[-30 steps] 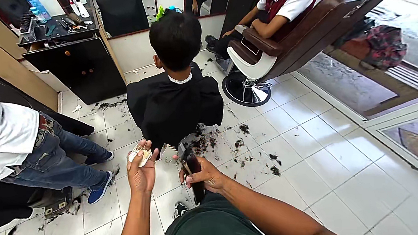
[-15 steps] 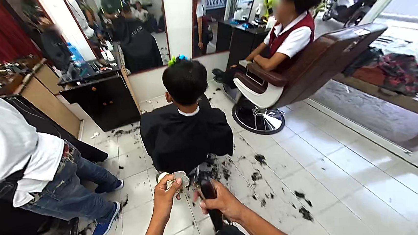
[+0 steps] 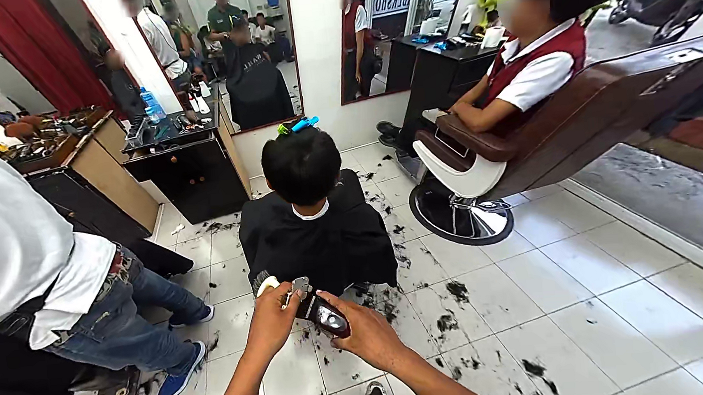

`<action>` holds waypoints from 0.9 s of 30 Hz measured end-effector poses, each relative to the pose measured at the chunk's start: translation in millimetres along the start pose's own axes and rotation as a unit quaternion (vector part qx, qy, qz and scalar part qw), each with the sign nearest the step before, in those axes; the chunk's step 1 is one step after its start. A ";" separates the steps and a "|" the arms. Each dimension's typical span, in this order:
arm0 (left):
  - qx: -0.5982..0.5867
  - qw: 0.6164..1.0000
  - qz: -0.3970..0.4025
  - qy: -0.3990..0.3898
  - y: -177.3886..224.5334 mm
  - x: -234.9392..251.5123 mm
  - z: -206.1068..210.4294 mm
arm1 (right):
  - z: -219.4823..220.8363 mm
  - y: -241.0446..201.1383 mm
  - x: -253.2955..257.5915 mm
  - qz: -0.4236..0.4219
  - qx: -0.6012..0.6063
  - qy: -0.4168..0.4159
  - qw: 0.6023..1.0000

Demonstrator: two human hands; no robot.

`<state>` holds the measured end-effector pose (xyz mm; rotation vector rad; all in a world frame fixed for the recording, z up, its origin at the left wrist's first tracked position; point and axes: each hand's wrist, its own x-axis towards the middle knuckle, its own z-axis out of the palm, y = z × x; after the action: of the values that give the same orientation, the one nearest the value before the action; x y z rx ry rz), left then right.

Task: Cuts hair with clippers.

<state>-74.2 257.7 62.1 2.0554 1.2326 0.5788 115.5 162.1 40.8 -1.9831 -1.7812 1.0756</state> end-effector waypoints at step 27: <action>-0.253 0.912 -0.140 -0.291 -34.3 69.9 14.6 | -1.6 8.5 38.2 0.043 0.104 0.054 0.992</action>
<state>-53.0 326.8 29.6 1.4237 0.8748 0.1030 121.7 196.7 23.4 -1.9648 -1.4779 1.1087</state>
